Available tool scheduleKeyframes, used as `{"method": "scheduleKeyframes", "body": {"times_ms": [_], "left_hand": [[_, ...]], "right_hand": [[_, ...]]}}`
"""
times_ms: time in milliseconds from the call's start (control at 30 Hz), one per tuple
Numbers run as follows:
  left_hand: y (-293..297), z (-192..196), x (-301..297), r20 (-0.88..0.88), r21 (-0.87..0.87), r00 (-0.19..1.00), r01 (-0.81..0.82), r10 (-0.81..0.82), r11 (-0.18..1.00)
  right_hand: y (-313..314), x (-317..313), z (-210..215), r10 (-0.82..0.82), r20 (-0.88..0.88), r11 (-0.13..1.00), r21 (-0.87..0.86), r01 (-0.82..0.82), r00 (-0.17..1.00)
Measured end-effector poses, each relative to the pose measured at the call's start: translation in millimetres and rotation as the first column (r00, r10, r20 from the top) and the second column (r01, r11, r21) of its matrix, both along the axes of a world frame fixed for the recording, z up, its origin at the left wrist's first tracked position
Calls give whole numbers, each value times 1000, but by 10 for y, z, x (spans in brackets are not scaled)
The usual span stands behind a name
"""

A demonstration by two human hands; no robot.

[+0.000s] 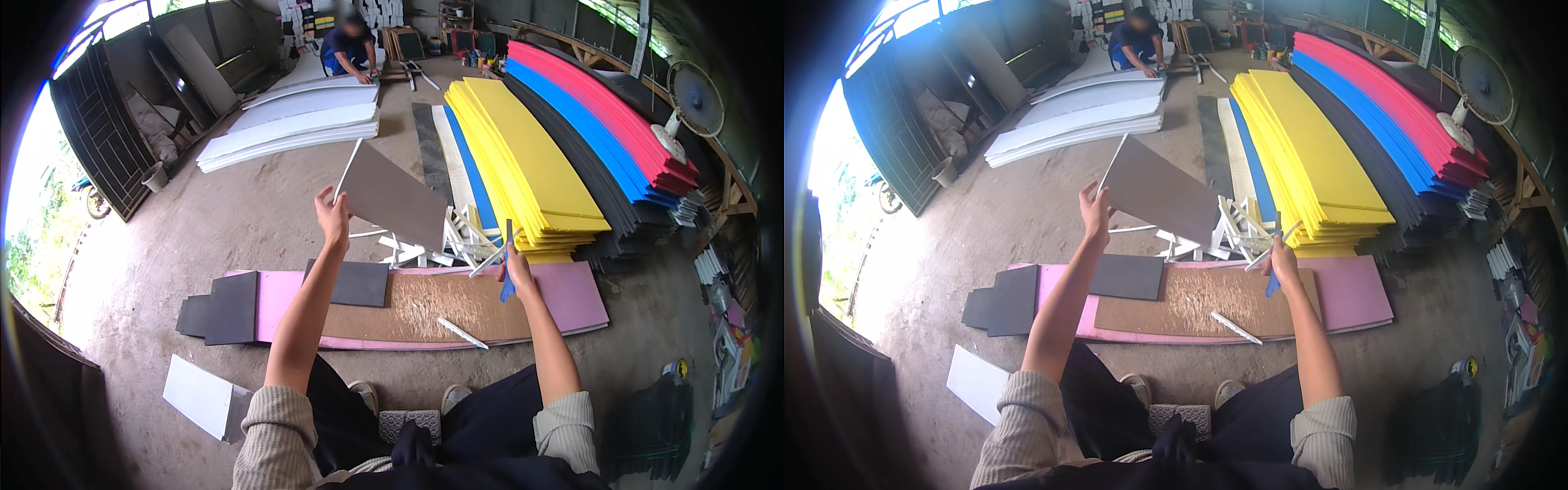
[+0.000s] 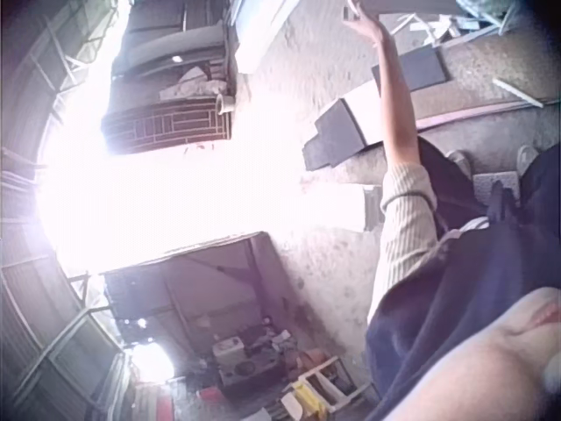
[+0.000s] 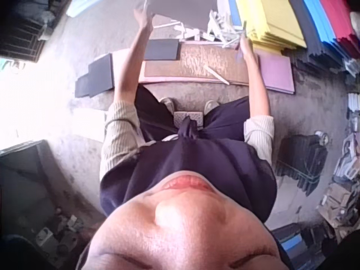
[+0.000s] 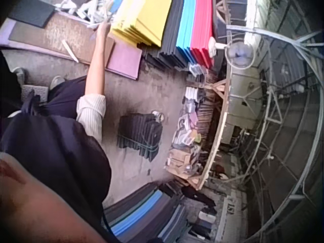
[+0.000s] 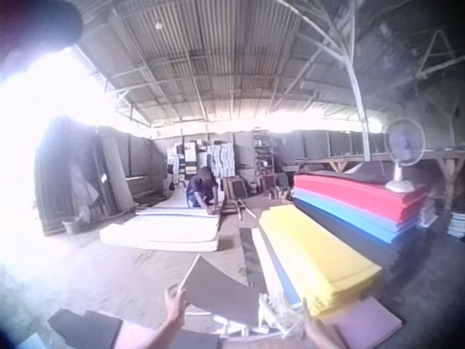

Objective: The person sits on the floor and uses a utility knife to cut black and white foam sheets into smaller rectangular pieces. They repeatedly score the material, snap off the cut sections, and stack the finished pieces. The person also retrieves additional white foam sheets from a nearby pile and places them on the work surface.

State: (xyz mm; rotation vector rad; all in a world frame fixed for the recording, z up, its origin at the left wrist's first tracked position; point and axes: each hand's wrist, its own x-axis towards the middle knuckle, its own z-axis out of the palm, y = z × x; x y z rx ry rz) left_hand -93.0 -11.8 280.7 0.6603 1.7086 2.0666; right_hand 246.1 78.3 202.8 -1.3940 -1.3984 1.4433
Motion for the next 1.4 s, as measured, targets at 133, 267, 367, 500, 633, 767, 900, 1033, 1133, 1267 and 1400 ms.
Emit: {"method": "scheduleKeyframes", "body": {"times_ms": [133,267,367,500,633,767,900,1033,1133,1267,1400], "left_hand": [[-340,-548,181,519,344,723,312,-456,886],[-494,-1136,921,619,481,584,247,-525,842],[-650,-1413,1243,712,430,518,211,-473,878],[-784,-1533,1393,630,422,554,344,-544,839],[-924,-1983,1213,523,346,628,462,-577,817],[-1041,-2393,1054,743,107,587,372,-323,922],[-698,-2778,877,887,-41,462,40,18,998],[-189,-2743,621,903,-340,224,-150,367,928],[119,-2554,777,827,-539,82,-168,556,826],[157,-2811,397,798,-601,-118,-228,591,766],[179,-2931,282,762,-647,-138,-184,633,740]], "right_hand": [[-364,-410,116,18,-323,975,-204,-89,946],[-583,-890,10,61,-469,950,-243,-195,881],[-688,-1141,-67,117,-490,964,-154,-217,864],[-593,-1285,-388,98,-382,987,-82,-139,919],[-608,-1304,-654,-8,-138,1000,-18,5,990],[-185,-929,-660,-85,164,985,165,58,983],[260,-536,-589,-115,311,952,304,16,944],[302,-488,-522,-118,377,958,286,6,919],[348,-327,-620,-161,387,974,214,81,908],[366,-569,-684,-118,375,980,194,47,919],[343,-603,-787,-99,393,978,208,16,914]]}}
